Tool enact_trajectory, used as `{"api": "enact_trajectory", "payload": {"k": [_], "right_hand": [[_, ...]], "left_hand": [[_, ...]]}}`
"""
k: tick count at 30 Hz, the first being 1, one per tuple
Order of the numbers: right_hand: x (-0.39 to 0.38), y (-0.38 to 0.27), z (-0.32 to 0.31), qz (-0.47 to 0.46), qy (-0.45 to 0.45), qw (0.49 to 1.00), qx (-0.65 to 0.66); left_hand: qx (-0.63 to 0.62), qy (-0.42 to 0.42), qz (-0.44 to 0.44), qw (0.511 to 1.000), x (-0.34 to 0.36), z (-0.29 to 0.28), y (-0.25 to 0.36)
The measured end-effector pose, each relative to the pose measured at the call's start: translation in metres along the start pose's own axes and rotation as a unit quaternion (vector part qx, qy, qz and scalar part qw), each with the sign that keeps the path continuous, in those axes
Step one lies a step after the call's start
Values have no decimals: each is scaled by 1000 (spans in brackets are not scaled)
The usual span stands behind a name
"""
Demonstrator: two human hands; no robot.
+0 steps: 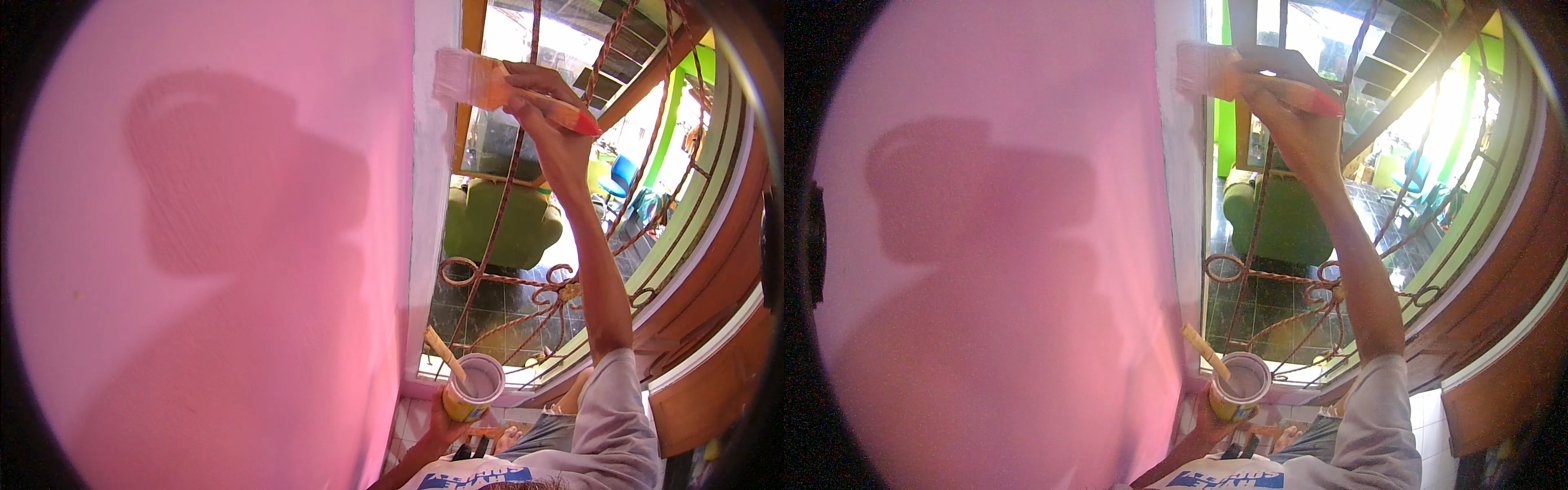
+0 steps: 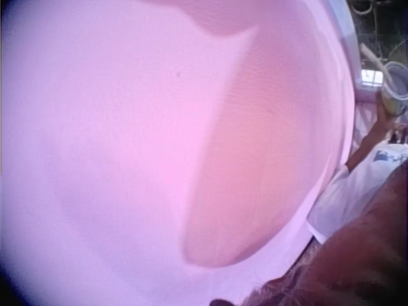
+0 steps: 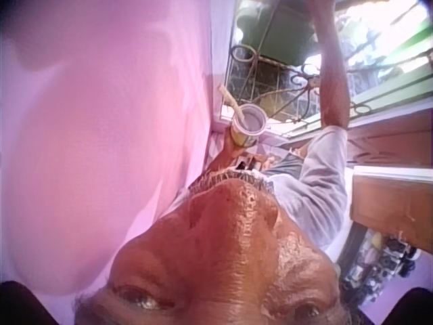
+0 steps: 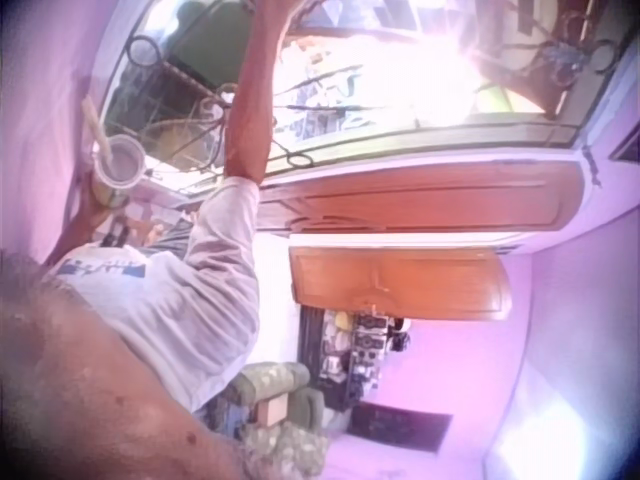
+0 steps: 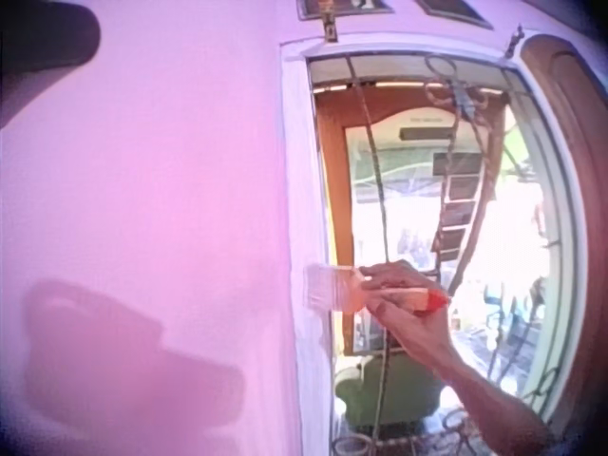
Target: The person paints the white trim around a window frame using a paintbrush and a small paint can. They repeatedly dip the brush into the paint and apply it to the upper and side sections of the trim while sitting on the floor.
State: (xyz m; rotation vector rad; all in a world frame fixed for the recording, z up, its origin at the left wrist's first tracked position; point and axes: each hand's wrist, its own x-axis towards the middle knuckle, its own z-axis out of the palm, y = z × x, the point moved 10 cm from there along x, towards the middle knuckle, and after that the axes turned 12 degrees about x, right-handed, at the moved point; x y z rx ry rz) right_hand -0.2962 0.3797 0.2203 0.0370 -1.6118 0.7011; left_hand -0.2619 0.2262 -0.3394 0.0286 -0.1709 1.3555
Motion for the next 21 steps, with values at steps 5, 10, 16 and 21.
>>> {"api": "enact_trajectory", "payload": {"k": [5,10,16,21], "right_hand": [[-15,8,11,-10,-29,998,-49],[-39,20,13,18,-1,1000,-17],[-52,21,26,-7,3,997,-79],[-59,27,38,20,12,999,-40]], "left_hand": [[112,51,6,992,-3,-6,3],[116,118,6,986,-2,1,6],[96,122,-5,988,-6,0,6],[81,46,-14,996,-1,5,6]]}}
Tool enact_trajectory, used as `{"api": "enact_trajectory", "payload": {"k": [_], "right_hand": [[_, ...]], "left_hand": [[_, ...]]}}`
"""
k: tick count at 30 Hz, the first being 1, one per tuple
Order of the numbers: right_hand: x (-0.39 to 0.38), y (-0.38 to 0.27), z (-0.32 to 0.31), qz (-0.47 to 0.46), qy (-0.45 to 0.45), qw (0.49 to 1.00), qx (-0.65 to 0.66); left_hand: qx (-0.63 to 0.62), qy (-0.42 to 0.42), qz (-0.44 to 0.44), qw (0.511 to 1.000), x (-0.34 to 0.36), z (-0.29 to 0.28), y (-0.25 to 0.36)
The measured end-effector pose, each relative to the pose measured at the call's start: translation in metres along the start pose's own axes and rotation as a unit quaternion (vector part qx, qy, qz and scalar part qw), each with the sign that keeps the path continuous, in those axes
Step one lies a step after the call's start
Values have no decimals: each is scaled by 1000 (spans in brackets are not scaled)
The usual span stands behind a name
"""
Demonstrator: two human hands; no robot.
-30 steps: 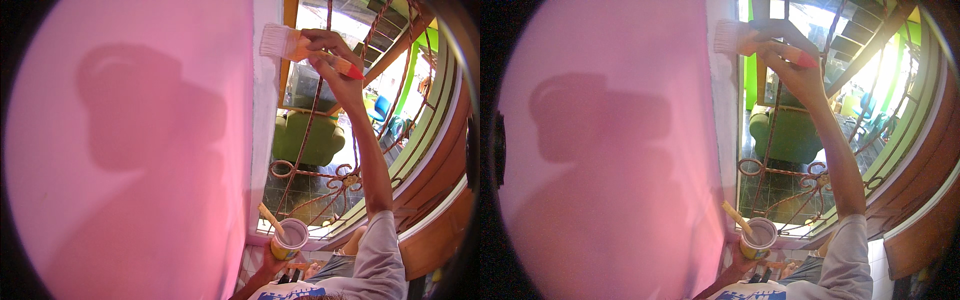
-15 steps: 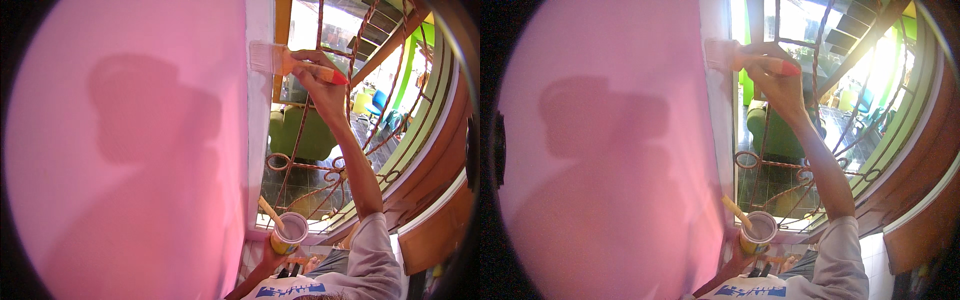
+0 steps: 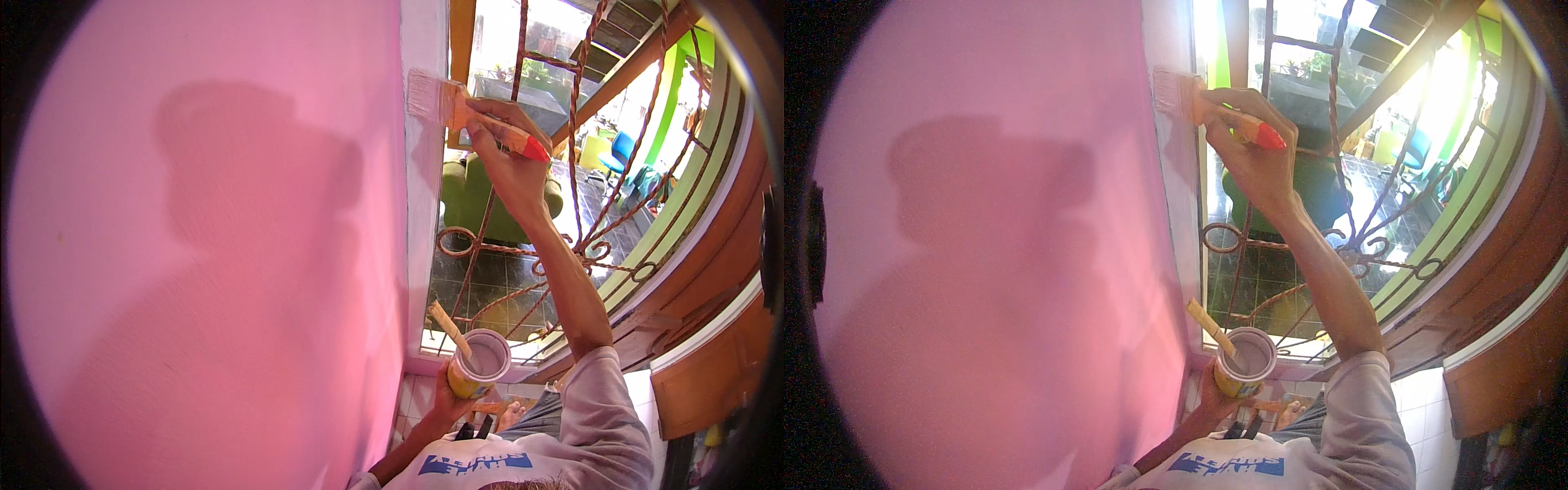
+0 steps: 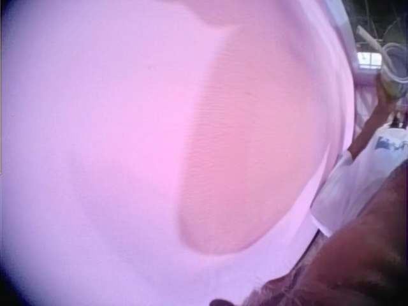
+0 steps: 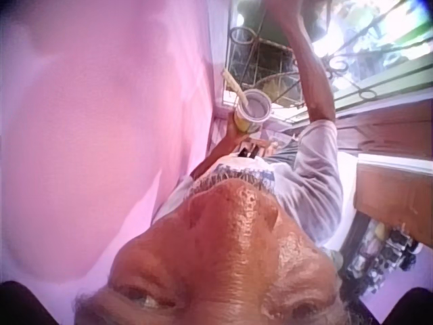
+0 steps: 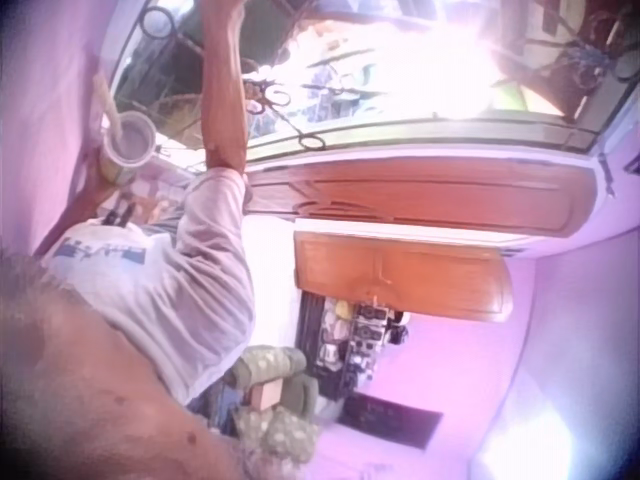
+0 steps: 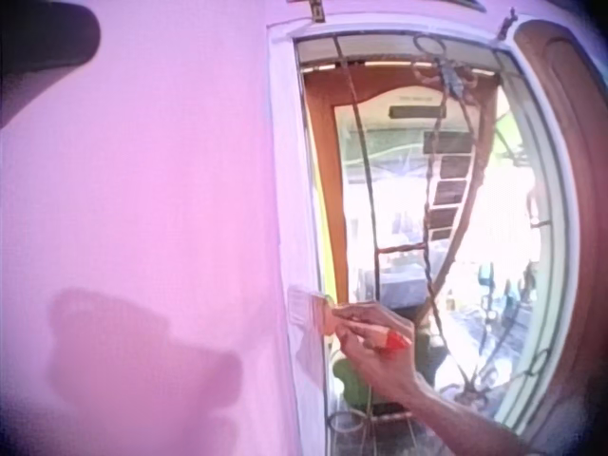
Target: The person paints the white trim around a window frame using a paintbrush and a small paint can. They repeatedly dip the brush into the paint and apply it to the upper and side sections of the trim while sitting on the floor.
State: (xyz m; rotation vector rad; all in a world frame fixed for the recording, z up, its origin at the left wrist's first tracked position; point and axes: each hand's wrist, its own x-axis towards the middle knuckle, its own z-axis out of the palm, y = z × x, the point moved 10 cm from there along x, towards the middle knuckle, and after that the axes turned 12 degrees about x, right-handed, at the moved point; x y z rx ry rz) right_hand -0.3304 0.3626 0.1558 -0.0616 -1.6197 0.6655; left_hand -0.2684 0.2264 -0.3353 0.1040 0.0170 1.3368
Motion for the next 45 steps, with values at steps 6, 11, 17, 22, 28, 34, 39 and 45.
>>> {"api": "enact_trajectory", "payload": {"k": [6,11,17,22,28,34,39,45], "right_hand": [[-7,-13,9,-115,-48,990,-63],[-14,-32,13,-186,-54,976,-102],[-27,-24,7,-171,-56,980,-82],[-36,-10,3,-150,-43,985,-68],[-38,-5,-6,-174,-38,981,-80],[-30,-4,-21,-102,-4,994,-44],[-21,1,-28,-105,-8,993,-48],[-21,10,-34,-49,7,999,-15]], "left_hand": [[51,77,7,996,1,-13,4],[18,68,16,997,-1,-19,3],[24,78,8,997,1,-18,1],[33,105,11,994,1,-16,1],[6,96,-2,995,1,-19,-1],[2,88,19,996,0,-21,0],[18,93,28,995,-1,-15,2],[41,55,23,997,2,-19,2]]}}
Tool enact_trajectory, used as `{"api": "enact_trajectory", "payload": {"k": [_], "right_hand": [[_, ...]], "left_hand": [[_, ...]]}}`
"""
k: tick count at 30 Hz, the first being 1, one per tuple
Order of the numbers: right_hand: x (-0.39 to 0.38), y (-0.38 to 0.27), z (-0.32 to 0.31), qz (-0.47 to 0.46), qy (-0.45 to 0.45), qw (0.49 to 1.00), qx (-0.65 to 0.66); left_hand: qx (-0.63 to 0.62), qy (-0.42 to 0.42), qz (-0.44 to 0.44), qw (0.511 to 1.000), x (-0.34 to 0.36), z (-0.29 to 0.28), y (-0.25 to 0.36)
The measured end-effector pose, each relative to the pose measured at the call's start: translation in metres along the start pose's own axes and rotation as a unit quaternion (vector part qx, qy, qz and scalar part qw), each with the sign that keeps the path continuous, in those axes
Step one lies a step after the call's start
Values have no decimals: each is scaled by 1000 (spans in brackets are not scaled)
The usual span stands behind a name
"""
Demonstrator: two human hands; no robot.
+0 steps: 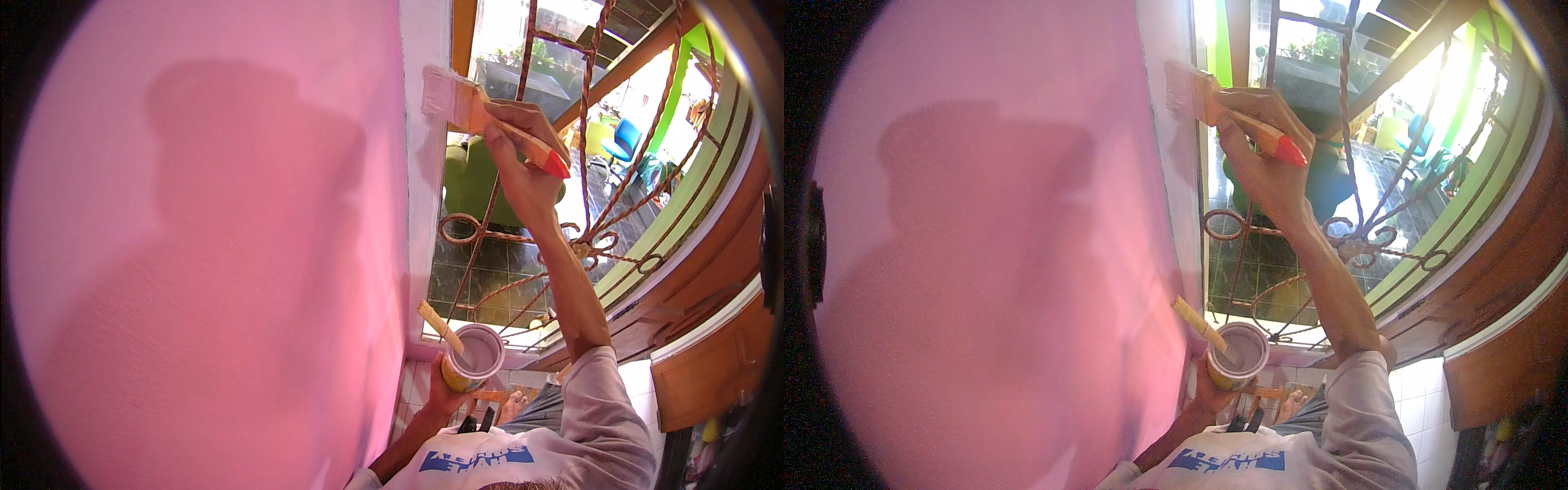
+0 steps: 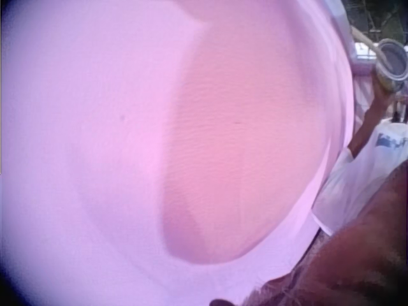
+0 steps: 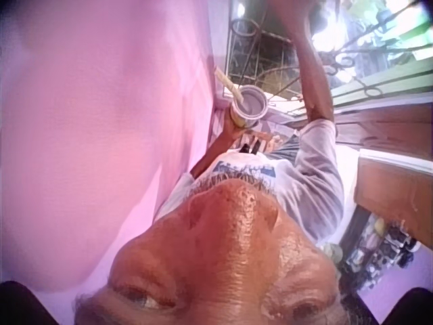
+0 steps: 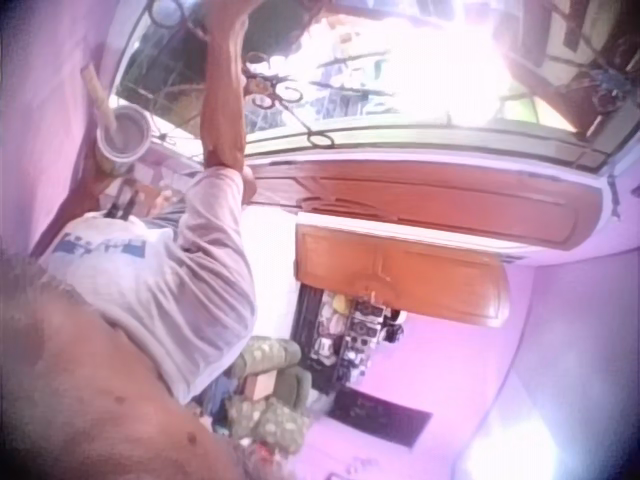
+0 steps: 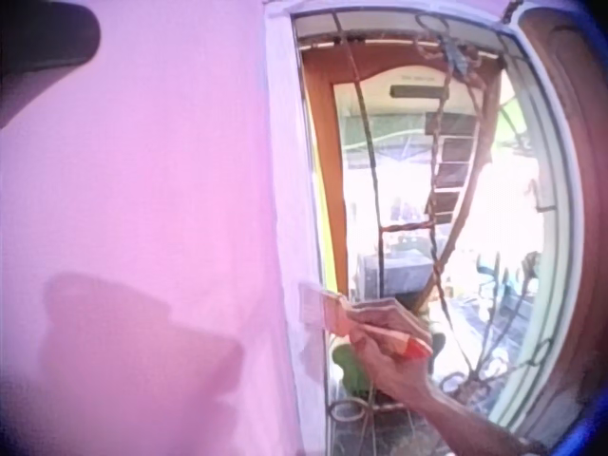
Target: The person paints the white trim around a window frame using a paintbrush and a small paint can. They repeatedly dip the brush into the paint and apply it to the upper and side sections of the trim while sitting on the floor.
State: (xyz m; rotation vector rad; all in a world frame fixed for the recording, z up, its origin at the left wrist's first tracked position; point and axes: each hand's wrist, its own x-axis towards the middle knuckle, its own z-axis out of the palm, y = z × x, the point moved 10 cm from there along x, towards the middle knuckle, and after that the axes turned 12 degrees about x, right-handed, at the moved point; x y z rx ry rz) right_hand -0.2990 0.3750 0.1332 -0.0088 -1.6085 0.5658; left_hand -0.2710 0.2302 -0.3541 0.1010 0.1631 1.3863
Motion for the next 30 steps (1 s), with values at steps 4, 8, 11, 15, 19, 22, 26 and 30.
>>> {"api": "enact_trajectory", "payload": {"k": [4,8,11,15,19,22,26,30], "right_hand": [[-6,-6,-2,-25,4,999,-29],[-15,-8,15,-47,-49,998,-17],[-17,1,17,-55,-36,998,-17],[-21,-14,21,-99,-21,995,-19],[-26,-8,21,-83,-27,996,-5],[-29,-9,20,-92,-33,995,-23],[-34,-3,19,-116,-45,991,-47],[-41,-2,19,-81,-36,996,-26]], "left_hand": [[-5,72,-6,997,0,-4,0],[-7,60,-6,998,-5,5,1],[-15,68,-15,997,-4,5,-1],[-8,11,-6,1000,-2,0,0],[-19,64,-1,998,-4,-3,-2],[-4,58,11,998,-4,2,2],[-28,51,-1,998,-5,2,-1],[-15,43,-2,999,-3,-5,0]]}}
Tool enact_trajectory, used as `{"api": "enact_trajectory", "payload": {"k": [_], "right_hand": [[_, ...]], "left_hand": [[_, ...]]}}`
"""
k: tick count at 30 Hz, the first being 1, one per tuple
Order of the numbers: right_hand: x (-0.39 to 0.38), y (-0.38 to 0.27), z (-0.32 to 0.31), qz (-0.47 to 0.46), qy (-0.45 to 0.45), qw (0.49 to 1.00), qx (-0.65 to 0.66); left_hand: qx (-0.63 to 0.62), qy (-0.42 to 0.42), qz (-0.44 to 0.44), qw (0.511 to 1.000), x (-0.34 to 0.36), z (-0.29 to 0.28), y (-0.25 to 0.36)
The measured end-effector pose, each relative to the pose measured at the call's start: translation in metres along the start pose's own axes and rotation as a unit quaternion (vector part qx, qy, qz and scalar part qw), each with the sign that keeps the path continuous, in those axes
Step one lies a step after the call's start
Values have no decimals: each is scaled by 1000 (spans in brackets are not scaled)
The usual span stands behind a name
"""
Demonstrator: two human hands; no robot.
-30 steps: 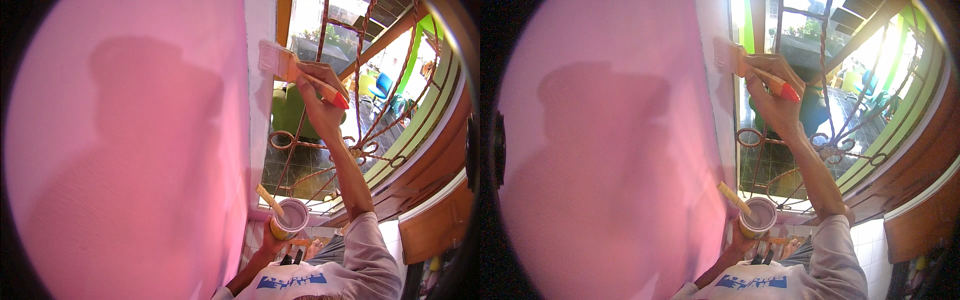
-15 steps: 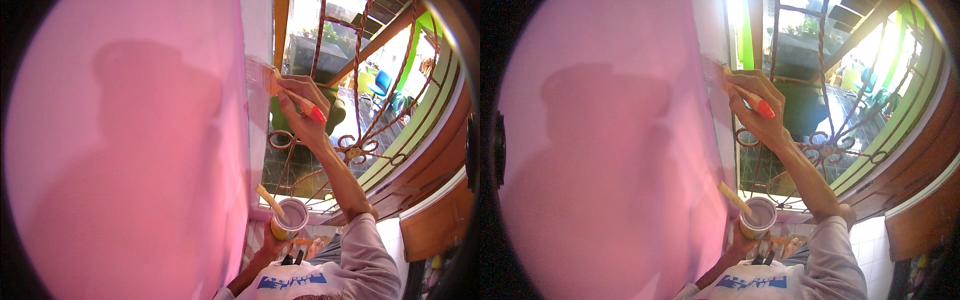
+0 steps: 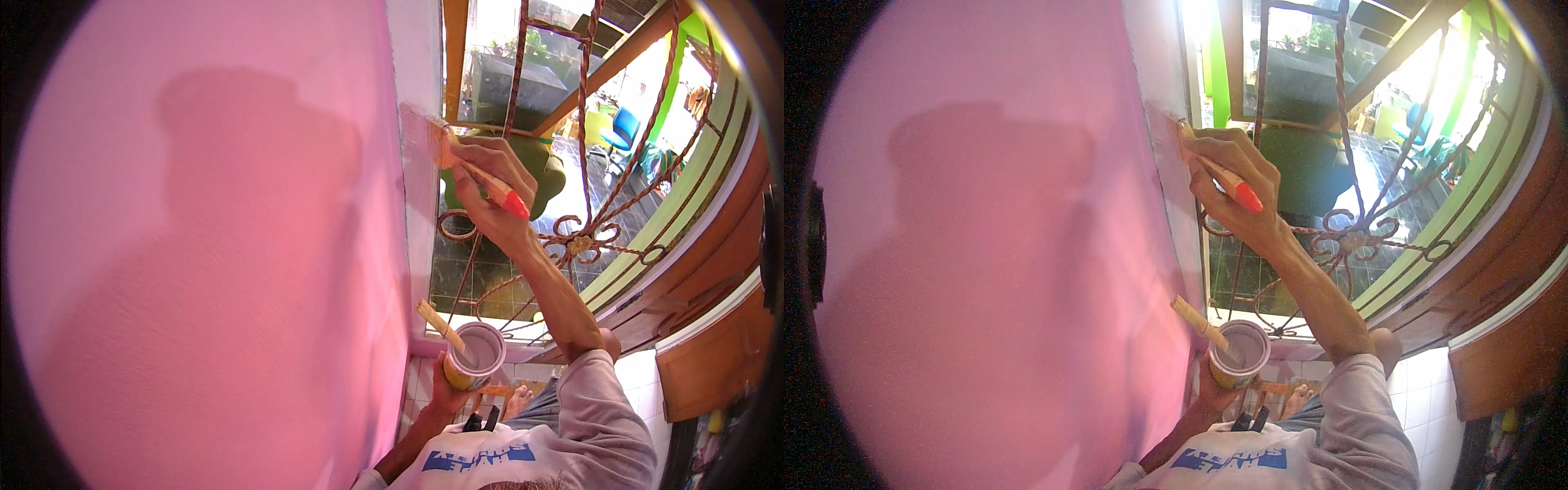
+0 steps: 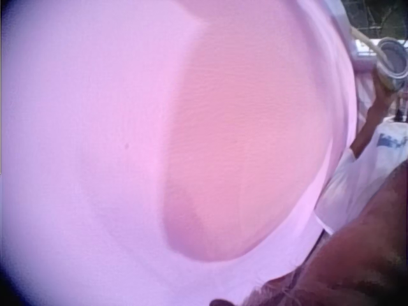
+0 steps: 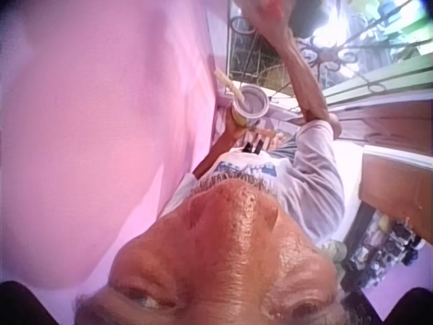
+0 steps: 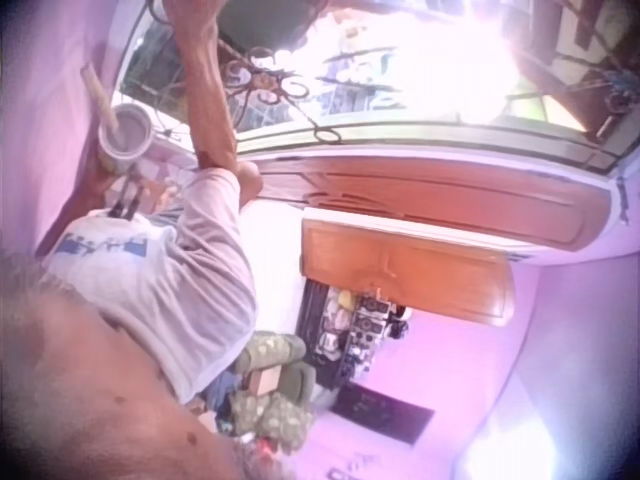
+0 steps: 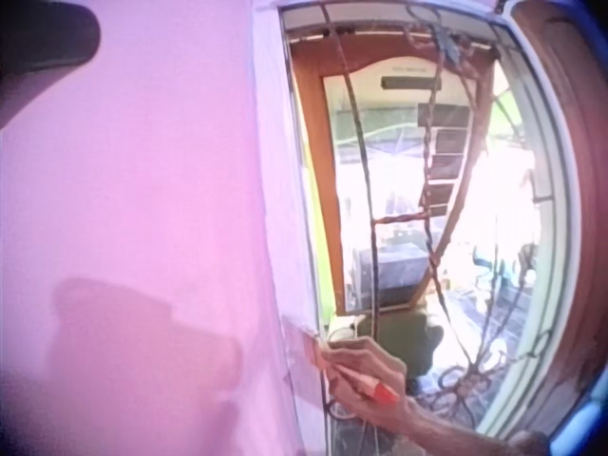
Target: The person paints the white trim around a window frame using a paintbrush and a small paint can. They repeatedly dip the brush into the paint and apply it to the upper and side sections of the trim while sitting on the floor.
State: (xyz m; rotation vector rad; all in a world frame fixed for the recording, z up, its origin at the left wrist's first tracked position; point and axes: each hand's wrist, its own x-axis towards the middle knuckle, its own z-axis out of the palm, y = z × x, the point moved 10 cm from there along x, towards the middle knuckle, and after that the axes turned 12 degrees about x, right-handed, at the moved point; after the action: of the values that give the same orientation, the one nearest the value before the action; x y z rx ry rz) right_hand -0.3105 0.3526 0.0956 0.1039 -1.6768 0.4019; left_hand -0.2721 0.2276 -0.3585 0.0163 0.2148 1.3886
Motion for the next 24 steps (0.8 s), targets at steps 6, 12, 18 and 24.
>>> {"api": "enact_trajectory", "payload": {"k": [6,12,18,24], "right_hand": [[5,-2,-11,-40,0,999,-19],[11,28,-26,80,38,996,-2],[9,38,-29,169,69,980,76],[24,-3,-44,15,66,998,-5]], "left_hand": [[-5,-6,-9,1000,1,-8,-4],[82,63,8,995,-2,-8,1],[46,44,0,998,2,-9,0],[14,-9,1,1000,1,-9,-3]]}}
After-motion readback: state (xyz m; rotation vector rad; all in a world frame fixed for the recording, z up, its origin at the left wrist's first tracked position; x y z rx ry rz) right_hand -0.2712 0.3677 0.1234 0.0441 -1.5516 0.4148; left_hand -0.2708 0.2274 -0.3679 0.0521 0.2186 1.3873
